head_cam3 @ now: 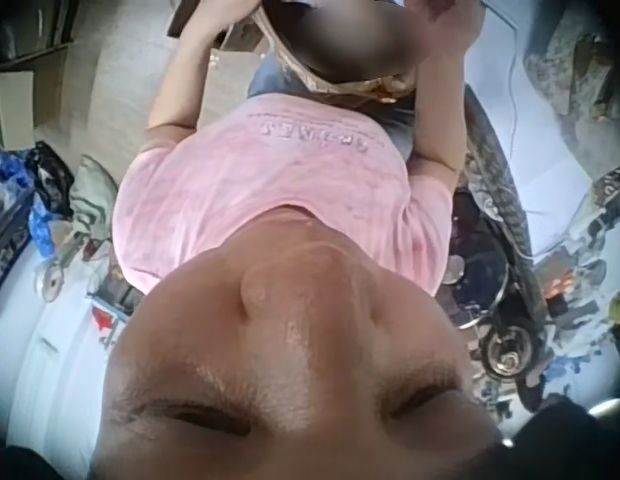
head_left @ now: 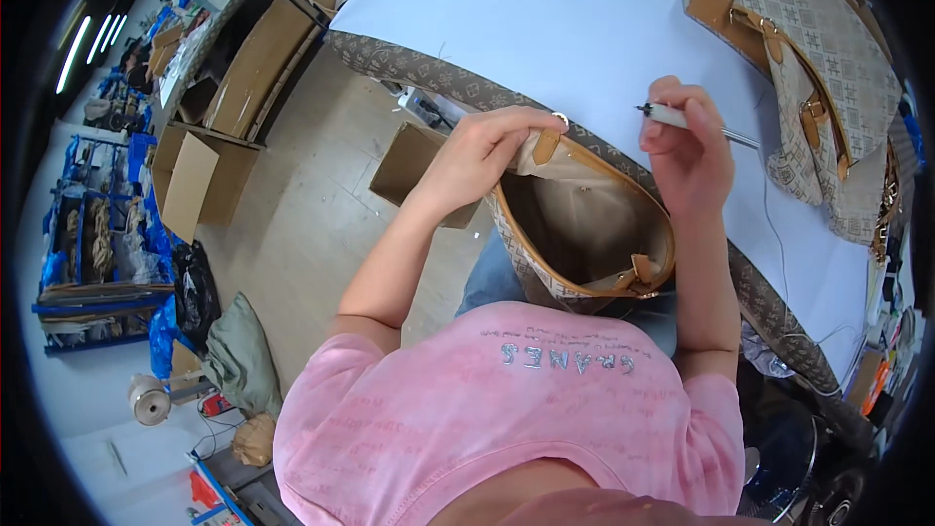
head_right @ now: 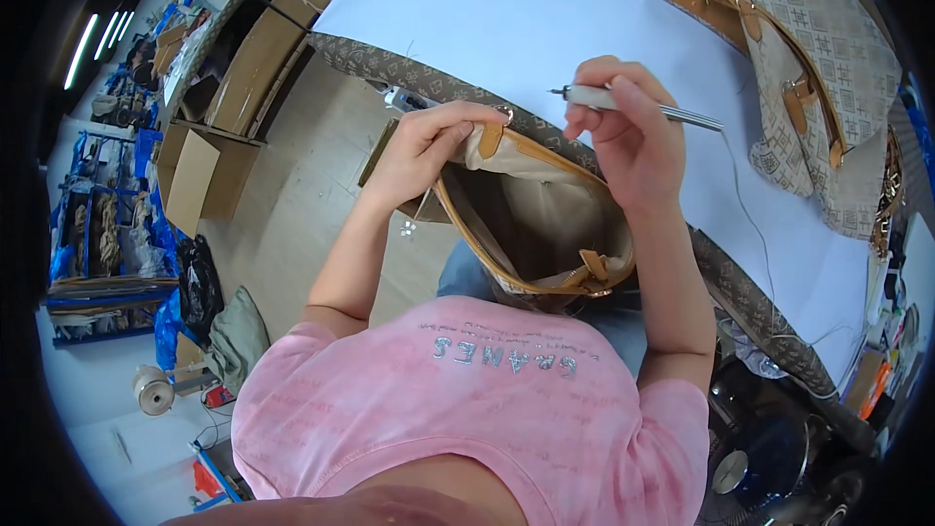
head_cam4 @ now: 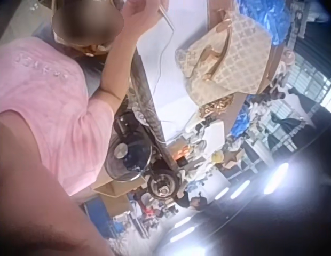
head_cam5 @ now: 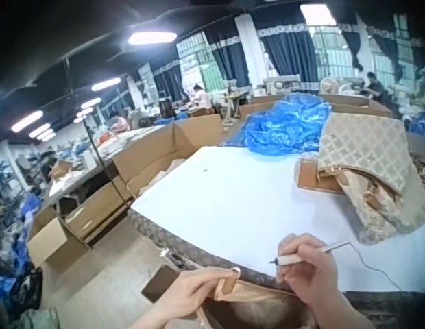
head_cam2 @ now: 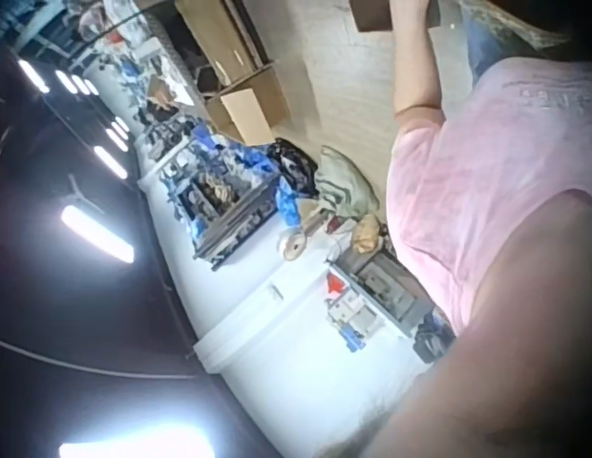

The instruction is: Inspecting the quality of handbags at a workstation using a small tool.

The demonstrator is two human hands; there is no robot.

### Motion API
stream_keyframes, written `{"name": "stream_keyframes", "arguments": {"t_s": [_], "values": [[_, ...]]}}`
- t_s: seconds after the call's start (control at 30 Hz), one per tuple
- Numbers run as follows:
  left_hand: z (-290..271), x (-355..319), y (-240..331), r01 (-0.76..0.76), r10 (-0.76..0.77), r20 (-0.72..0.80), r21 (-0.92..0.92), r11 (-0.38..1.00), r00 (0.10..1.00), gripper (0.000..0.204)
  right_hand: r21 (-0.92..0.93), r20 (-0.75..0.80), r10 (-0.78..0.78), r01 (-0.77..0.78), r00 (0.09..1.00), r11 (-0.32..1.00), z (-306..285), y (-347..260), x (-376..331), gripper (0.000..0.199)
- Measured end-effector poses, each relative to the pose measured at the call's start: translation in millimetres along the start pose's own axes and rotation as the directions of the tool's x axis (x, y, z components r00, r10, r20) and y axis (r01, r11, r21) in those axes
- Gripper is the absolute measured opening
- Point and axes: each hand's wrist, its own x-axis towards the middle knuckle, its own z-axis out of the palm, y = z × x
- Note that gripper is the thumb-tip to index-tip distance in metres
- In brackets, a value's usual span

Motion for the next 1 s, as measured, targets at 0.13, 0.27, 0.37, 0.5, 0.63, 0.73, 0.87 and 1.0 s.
{"name": "stream_keyframes", "arguments": {"t_s": [0.13,0.27,0.37,0.5,0.63,0.73,0.87,1.0], "values": [[3.4,5.0,-1.8,0.121,-0.118,0.052,-0.060,0.991,0.992,0.026,-0.004,0.014,0.140,-0.140,0.990,0.990,-2.0,18.3,-9.8,0.013],[11.3,8.0,-1.2,0.291,-0.279,0.099,-0.152,0.944,0.955,0.027,-0.091,-0.018,0.272,-0.272,0.962,0.958,-8.1,28.5,-12.9,0.002],[21.5,10.1,-6.0,0.195,-0.202,0.005,-0.274,0.942,0.979,0.027,-0.134,-0.069,0.301,-0.308,0.951,0.942,-12.9,35.0,-14.0,0.005],[27.2,9.9,-15.1,0.146,-0.153,-0.033,-0.157,0.977,0.988,0.023,-0.162,-0.166,0.283,-0.310,0.945,0.937,-16.9,43.4,-15.8,0.009],[23.9,10.3,-19.3,0.207,-0.217,-0.028,-0.205,0.957,0.976,0.014,-0.227,-0.206,0.282,-0.326,0.937,0.918,-17.5,46.8,-15.6,0.009],[20.7,6.1,-26.9,0.092,-0.094,-0.006,-0.171,0.981,0.996,0.018,-0.323,-0.193,0.265,-0.316,0.945,0.892,-16.9,47.8,-14.2,0.009],[17.9,3.2,-31.5,0.048,-0.045,0.023,-0.182,0.982,0.999,0.021,-0.443,-0.189,0.285,-0.341,0.940,0.829,-15.9,50.2,-15.4,0.010],[14.8,2.9,-28.2,0.088,-0.072,0.070,-0.255,0.963,0.995,0.022,-0.467,-0.184,0.269,-0.325,0.945,0.823,-14.1,51.9,-15.6,0.010]]}}
